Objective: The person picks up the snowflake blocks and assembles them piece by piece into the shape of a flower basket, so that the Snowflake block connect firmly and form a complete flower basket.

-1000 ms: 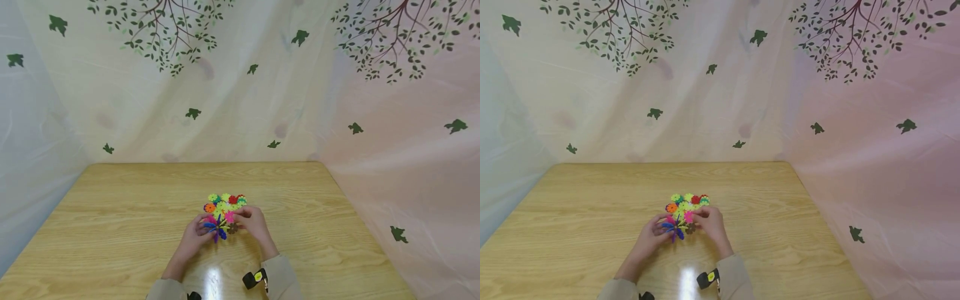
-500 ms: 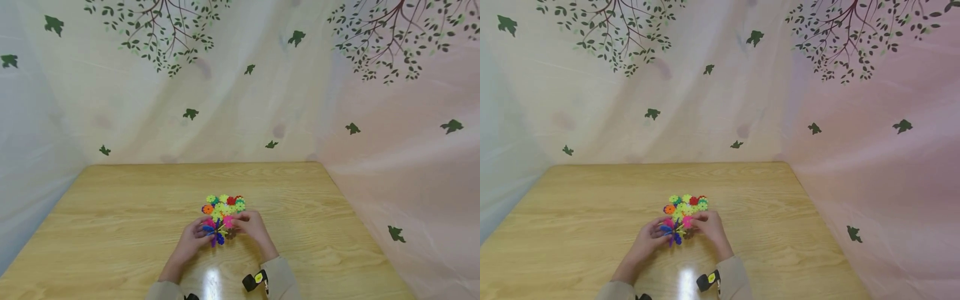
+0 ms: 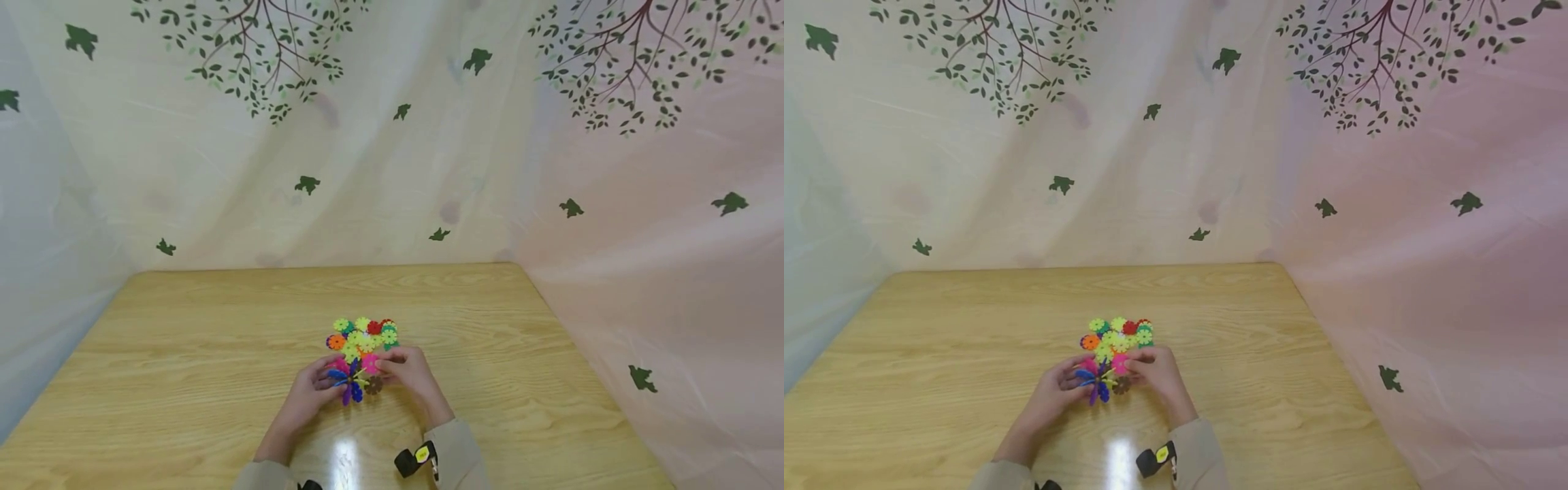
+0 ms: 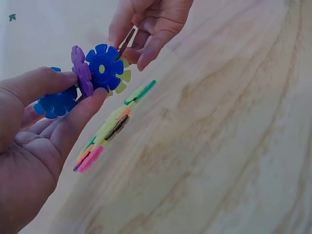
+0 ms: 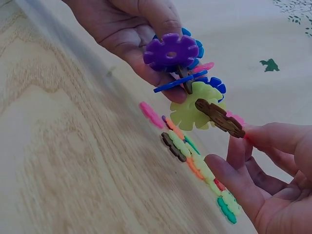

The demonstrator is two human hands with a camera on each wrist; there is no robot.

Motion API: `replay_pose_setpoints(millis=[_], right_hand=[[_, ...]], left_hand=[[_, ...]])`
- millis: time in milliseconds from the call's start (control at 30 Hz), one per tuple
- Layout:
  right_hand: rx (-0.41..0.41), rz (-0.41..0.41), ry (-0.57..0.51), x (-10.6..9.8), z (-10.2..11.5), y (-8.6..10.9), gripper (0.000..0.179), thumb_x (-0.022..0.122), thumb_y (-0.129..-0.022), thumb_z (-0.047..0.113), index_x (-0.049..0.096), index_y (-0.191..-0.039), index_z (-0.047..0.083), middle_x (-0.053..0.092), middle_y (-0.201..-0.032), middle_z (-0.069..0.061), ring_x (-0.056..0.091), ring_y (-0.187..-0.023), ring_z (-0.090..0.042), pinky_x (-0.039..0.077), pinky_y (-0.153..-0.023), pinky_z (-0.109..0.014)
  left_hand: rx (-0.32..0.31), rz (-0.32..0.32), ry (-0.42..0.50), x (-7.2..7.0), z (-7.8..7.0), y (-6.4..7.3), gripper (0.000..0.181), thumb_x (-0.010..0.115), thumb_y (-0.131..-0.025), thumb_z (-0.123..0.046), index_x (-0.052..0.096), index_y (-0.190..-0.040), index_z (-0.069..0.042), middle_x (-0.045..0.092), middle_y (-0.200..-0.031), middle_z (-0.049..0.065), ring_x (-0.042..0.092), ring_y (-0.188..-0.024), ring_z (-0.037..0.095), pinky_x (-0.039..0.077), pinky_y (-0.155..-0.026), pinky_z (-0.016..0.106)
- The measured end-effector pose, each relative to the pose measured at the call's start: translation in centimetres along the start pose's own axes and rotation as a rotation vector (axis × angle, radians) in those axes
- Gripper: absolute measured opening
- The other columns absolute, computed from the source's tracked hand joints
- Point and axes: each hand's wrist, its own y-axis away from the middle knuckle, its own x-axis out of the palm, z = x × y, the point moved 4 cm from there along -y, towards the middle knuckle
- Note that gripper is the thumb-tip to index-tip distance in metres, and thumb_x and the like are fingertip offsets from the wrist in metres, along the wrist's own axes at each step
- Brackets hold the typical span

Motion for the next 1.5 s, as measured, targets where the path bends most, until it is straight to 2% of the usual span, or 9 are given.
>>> replay_pose_setpoints(millis=[100,400,533,600,733,867,1133,1300,1500], right_hand=[[0.006,-0.005,-0.009,0.0,0.1,0.1,0.022,0.064,-0.091,0.004,0.065,-0.104,-0.013,0.072,-0.095,-0.018,0.068,-0.073,-0.009,0.062,-0.071,-0.035],[0.037,-0.006,-0.020,0.0,-0.3,-0.1,0.021,0.064,-0.091,0.003,0.065,-0.105,-0.013,0.073,-0.089,-0.011,0.067,-0.072,-0.008,0.062,-0.071,-0.035],[0.035,-0.010,0.006,0.0,-0.1,-0.1,0.021,0.064,-0.090,0.003,0.065,-0.104,-0.013,0.072,-0.090,-0.017,0.067,-0.071,-0.009,0.062,-0.070,-0.035],[0.026,-0.016,0.024,0.0,0.2,0.0,0.020,0.065,-0.090,0.004,0.066,-0.102,-0.013,0.071,-0.098,-0.021,0.066,-0.072,-0.009,0.062,-0.070,-0.034],[-0.032,-0.025,0.070,-0.2,1.1,0.2,0.021,0.065,-0.091,0.005,0.066,-0.100,-0.013,0.069,-0.107,-0.026,0.065,-0.073,-0.008,0.062,-0.070,-0.035],[-0.078,-0.035,0.096,-0.4,1.7,0.3,0.021,0.065,-0.091,0.004,0.066,-0.102,-0.014,0.069,-0.098,-0.026,0.064,-0.072,-0.008,0.062,-0.070,-0.035],[-0.063,-0.051,0.121,-0.5,2.0,0.2,0.019,0.065,-0.090,0.004,0.068,-0.102,-0.011,0.070,-0.097,-0.024,0.064,-0.074,-0.009,0.062,-0.071,-0.034],[-0.063,-0.040,0.144,-0.4,2.3,0.6,0.019,0.064,-0.091,0.004,0.068,-0.103,-0.010,0.069,-0.097,-0.026,0.065,-0.076,-0.011,0.062,-0.070,-0.035],[-0.062,-0.028,0.135,-0.2,4.3,1.8,0.019,0.062,-0.091,-0.001,0.066,-0.103,-0.015,0.067,-0.096,-0.031,0.065,-0.075,-0.012,0.062,-0.071,-0.038]], left_hand=[[-0.004,-0.002,0.003,0.0,0.0,0.0,0.059,0.068,-0.083,0.004,0.046,-0.137,0.004,0.060,-0.120,0.030,0.065,-0.106,0.036,0.058,-0.084,0.025],[-0.008,0.021,0.017,-0.1,-0.2,-0.1,0.060,0.068,-0.083,0.003,0.045,-0.138,0.004,0.059,-0.121,0.031,0.064,-0.107,0.038,0.059,-0.083,0.026],[-0.006,0.031,0.019,0.0,-0.1,-0.3,0.060,0.068,-0.083,0.003,0.045,-0.138,0.005,0.060,-0.120,0.031,0.065,-0.107,0.038,0.059,-0.082,0.026],[-0.003,0.035,0.014,0.1,-0.1,-0.4,0.059,0.068,-0.084,0.002,0.045,-0.138,0.005,0.061,-0.119,0.030,0.065,-0.106,0.037,0.059,-0.082,0.026],[0.009,0.046,0.015,0.3,-0.2,-0.5,0.059,0.068,-0.085,-0.001,0.044,-0.139,0.003,0.059,-0.121,0.030,0.063,-0.110,0.040,0.058,-0.085,0.027],[0.023,0.069,0.025,0.6,-0.3,-0.5,0.063,0.069,-0.085,-0.005,0.041,-0.141,0.002,0.056,-0.126,0.031,0.058,-0.117,0.045,0.057,-0.092,0.034],[0.017,0.119,-0.021,0.8,0.0,-0.4,0.086,0.082,-0.074,-0.011,0.035,-0.146,-0.003,0.051,-0.135,0.027,0.051,-0.124,0.048,0.044,-0.107,0.052],[0.013,0.132,-0.027,0.8,0.2,-0.4,0.084,0.081,-0.074,-0.010,0.037,-0.145,-0.003,0.052,-0.134,0.026,0.052,-0.123,0.047,0.044,-0.107,0.052],[0.008,0.144,-0.023,0.7,0.2,-0.3,0.084,0.080,-0.075,-0.009,0.036,-0.146,-0.002,0.053,-0.133,0.026,0.051,-0.124,0.046,0.044,-0.108,0.050]])
